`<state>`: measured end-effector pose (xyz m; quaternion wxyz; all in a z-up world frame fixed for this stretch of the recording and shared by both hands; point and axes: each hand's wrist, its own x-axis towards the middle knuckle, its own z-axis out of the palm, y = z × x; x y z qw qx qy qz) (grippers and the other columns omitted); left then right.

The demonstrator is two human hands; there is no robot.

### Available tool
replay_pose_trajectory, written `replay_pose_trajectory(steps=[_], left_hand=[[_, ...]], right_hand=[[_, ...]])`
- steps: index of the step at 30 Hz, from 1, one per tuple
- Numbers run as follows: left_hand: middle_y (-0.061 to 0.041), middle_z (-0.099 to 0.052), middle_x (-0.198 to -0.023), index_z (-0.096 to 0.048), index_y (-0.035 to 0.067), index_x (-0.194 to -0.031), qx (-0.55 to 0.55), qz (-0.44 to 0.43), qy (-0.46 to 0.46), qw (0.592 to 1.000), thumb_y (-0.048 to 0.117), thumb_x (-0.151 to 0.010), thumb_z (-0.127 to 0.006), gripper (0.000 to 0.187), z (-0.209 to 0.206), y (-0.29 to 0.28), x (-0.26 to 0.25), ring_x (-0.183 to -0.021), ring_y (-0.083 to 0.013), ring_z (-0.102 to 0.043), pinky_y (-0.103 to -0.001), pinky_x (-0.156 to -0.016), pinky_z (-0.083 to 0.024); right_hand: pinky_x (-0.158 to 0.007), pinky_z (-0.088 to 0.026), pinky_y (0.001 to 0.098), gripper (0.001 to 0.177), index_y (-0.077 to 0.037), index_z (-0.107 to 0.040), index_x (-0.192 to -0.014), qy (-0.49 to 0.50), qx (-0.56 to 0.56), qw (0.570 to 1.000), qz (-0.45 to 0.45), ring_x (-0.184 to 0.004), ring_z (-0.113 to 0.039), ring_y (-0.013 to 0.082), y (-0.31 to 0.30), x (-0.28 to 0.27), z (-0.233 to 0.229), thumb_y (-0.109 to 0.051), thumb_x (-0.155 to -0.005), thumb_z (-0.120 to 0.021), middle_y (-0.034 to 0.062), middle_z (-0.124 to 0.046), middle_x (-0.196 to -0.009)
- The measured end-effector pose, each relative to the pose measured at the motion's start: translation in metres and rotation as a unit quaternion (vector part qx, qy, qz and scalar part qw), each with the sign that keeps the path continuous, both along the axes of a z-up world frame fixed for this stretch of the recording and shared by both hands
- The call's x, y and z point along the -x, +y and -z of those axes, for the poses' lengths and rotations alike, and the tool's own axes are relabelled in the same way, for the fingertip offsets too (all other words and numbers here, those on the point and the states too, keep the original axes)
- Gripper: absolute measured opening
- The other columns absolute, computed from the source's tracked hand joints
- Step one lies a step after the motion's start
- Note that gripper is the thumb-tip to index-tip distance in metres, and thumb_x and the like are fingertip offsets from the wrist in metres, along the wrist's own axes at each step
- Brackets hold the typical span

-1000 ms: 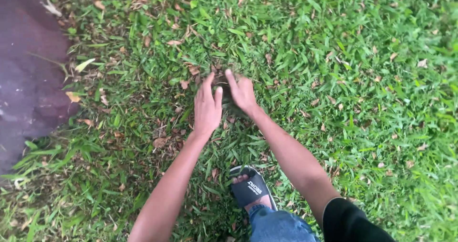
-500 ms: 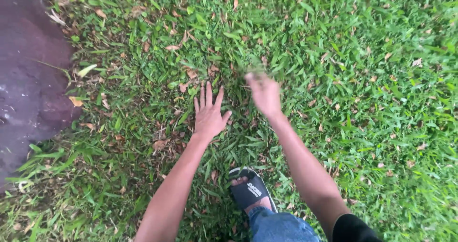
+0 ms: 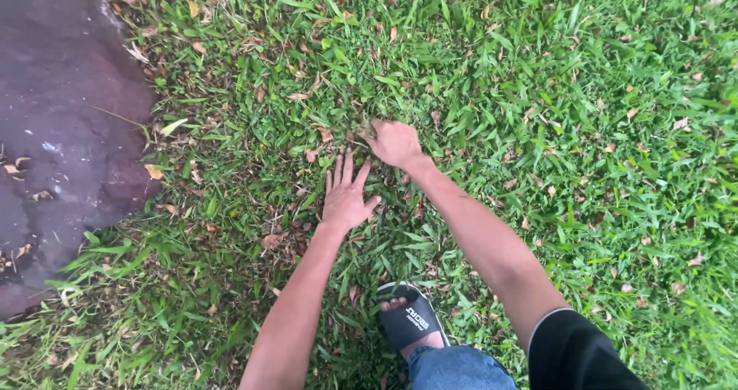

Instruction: Pulling grass and weeds from the ground by hand.

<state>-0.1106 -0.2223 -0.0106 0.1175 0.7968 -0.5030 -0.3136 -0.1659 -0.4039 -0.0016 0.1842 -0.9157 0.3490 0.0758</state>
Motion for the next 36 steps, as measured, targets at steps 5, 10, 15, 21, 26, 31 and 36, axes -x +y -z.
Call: replay_pose_trajectory(steps=[5, 10, 15, 21, 26, 31, 36], left_hand=[[-0.014, 0.005, -0.170, -0.024, 0.028, -0.161, -0.009, 0.007, 0.016, 1.000, 0.053, -0.082, -0.076, 0.097, -0.004, -0.004, -0.009, -0.158, -0.0359, -0.003, -0.054, -0.126, -0.008], [-0.012, 0.007, -0.170, -0.024, 0.029, -0.161, -0.014, 0.012, 0.046, 0.999, 0.055, -0.084, -0.073, 0.095, -0.002, -0.004, -0.016, -0.158, -0.0352, -0.002, -0.054, -0.126, -0.007], [-0.014, -0.003, -0.171, -0.029, 0.025, -0.159, 0.013, -0.012, 0.048, 0.999, 0.052, -0.090, -0.069, 0.085, -0.004, -0.001, -0.010, -0.156, -0.0369, -0.011, -0.054, -0.125, -0.014], [-0.014, -0.042, -0.157, -0.037, 0.019, -0.162, 0.093, -0.068, 0.006, 0.993, 0.034, -0.099, -0.068, 0.072, -0.045, -0.026, -0.010, -0.143, -0.0364, -0.041, -0.051, -0.121, -0.032], [-0.019, -0.049, -0.143, -0.046, 0.017, -0.145, 0.231, 0.044, -0.093, 0.968, 0.028, -0.077, -0.076, 0.075, -0.006, -0.051, -0.009, -0.130, -0.0388, -0.049, -0.056, -0.109, -0.036], [-0.018, -0.066, -0.116, -0.054, 0.013, -0.133, 0.166, 0.073, -0.098, 0.978, 0.019, -0.086, -0.068, 0.050, 0.023, -0.059, -0.011, -0.110, -0.0325, -0.063, -0.056, -0.101, -0.044], [-0.013, -0.068, -0.072, -0.055, 0.007, -0.112, 0.004, -0.034, 0.088, 0.996, 0.024, -0.110, -0.049, 0.018, 0.014, -0.046, 0.004, -0.058, -0.0277, -0.065, -0.047, -0.065, -0.057]], right_hand=[[-0.073, -0.059, 0.0461, 0.041, -0.012, -0.074, -0.114, -0.112, -0.121, 0.980, 0.108, -0.071, -0.073, 0.0317, -0.004, 0.026, 0.004, -0.046, -0.098, -0.058, 0.0178, -0.074, -0.080], [-0.080, -0.055, 0.0354, 0.038, -0.009, -0.076, -0.127, -0.404, -0.205, 0.881, 0.137, -0.087, -0.070, 0.0169, 0.012, 0.045, 0.032, -0.038, -0.108, -0.061, 0.0090, -0.081, -0.101], [-0.053, -0.038, 0.0277, 0.029, -0.007, -0.074, -0.113, -0.277, -0.198, 0.874, 0.348, -0.058, -0.046, 0.0081, 0.048, 0.083, -0.033, -0.031, -0.102, -0.061, -0.0030, -0.052, -0.061], [-0.047, -0.043, 0.0254, 0.024, -0.007, -0.072, -0.097, -0.268, -0.312, 0.843, 0.348, -0.053, -0.052, 0.0049, 0.083, 0.142, -0.031, -0.029, -0.099, -0.064, -0.0072, -0.057, -0.062], [-0.050, -0.041, 0.0260, 0.014, -0.007, -0.069, -0.099, -0.357, -0.318, 0.812, 0.336, -0.057, -0.051, 0.0062, 0.099, 0.164, -0.047, -0.020, -0.099, -0.064, -0.0051, -0.059, -0.068], [-0.062, -0.045, 0.0255, 0.020, 0.001, -0.067, -0.101, -0.445, -0.256, 0.783, 0.351, -0.068, -0.055, 0.0106, 0.060, 0.161, -0.068, -0.016, -0.110, -0.061, 0.0020, -0.062, -0.078], [-0.084, -0.055, 0.0298, 0.027, -0.002, -0.067, -0.120, -0.332, -0.309, 0.833, 0.317, -0.090, -0.069, 0.0127, 0.047, 0.135, -0.054, -0.021, -0.104, -0.059, 0.0069, -0.075, -0.101]])
